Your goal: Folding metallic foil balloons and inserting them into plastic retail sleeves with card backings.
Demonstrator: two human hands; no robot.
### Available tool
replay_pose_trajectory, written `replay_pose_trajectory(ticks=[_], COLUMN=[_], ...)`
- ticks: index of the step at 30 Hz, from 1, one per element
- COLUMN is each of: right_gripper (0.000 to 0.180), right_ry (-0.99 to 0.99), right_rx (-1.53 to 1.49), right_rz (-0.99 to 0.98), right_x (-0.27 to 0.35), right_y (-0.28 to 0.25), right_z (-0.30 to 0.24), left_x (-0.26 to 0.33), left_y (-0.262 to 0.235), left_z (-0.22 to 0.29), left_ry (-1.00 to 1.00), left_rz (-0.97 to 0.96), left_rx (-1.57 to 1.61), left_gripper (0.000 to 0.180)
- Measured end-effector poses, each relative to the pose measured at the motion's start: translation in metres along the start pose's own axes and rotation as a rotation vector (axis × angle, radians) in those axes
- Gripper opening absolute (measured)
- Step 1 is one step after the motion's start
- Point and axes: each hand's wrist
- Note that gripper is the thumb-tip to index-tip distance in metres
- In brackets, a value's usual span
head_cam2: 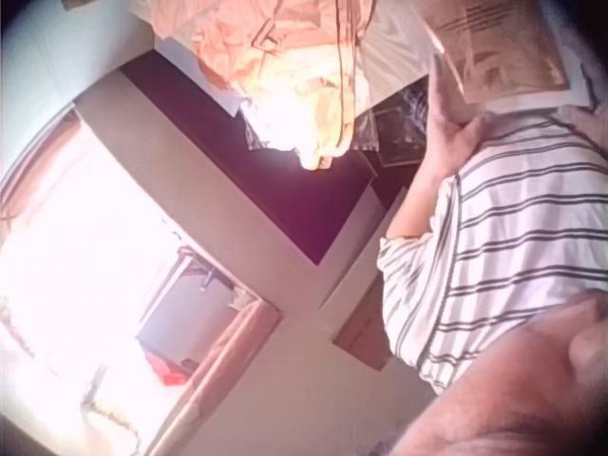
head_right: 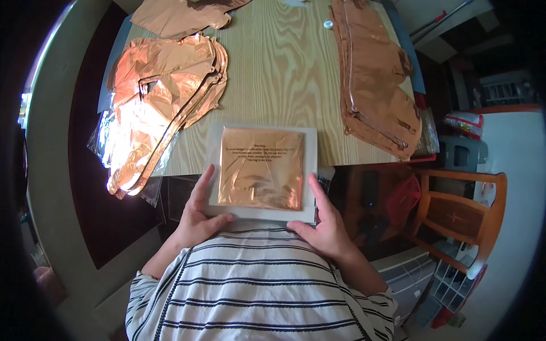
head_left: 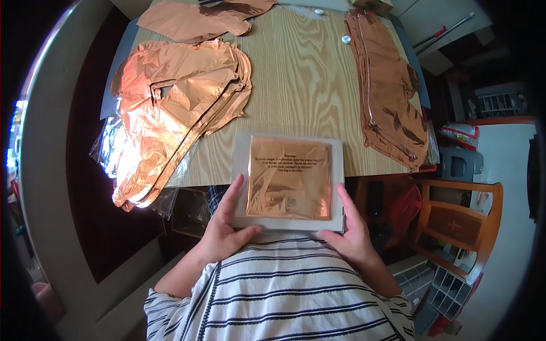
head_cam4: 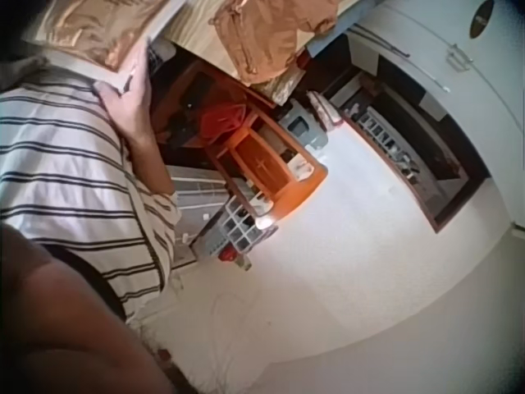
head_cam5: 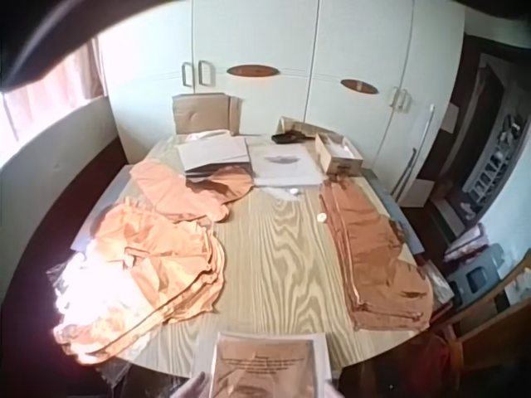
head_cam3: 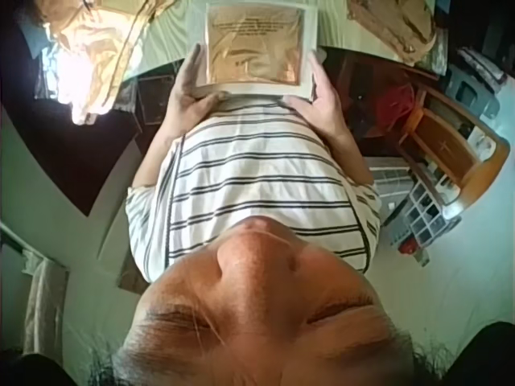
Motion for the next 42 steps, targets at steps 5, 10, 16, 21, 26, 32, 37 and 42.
replay_pose_trajectory(ticks=[5,10,16,21,26,32,37,42], right_gripper=[0.066,0.050,0.050,0.051,0.053,0.051,0.041,0.030], right_ry=[-0.054,-0.054,-0.200,-0.323,-0.686,-0.920,-0.912,-0.762], right_rx=[-0.090,-0.042,0.011,0.303,0.956,1.145,1.028,0.968], right_rz=[0.201,0.322,0.370,0.355,0.415,0.458,0.410,0.154], right_x=[-0.006,-0.012,-0.028,-0.037,-0.044,-0.062,-0.085,-0.107], right_y=[0.003,0.007,0.004,-0.003,-0.006,-0.012,-0.015,-0.029], right_z=[0.030,0.050,0.056,0.038,0.012,0.015,0.002,-0.031], left_x=[-0.014,-0.025,-0.032,-0.031,-0.077,-0.094,-0.101,-0.113], left_y=[0.011,0.019,0.011,0.010,0.032,0.029,0.034,0.047], left_z=[-0.009,-0.029,-0.002,0.023,0.001,-0.012,0.001,0.022], left_ry=[-0.084,-0.029,0.055,0.571,0.956,1.016,1.035,0.969], left_rz=[0.037,0.119,0.149,0.211,0.002,-0.106,-0.050,-0.013], left_rx=[0.206,0.133,-0.772,-1.320,-1.191,-1.240,-1.175,-0.999], left_gripper=[0.086,0.087,0.105,0.091,0.086,0.075,0.064,0.062])
Point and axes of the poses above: each hand's wrist, its own x-axis away from the middle knuckle, its own y-axis out of the palm, z = x × y, and after that the axes turned 15 degrees about z, right-handed
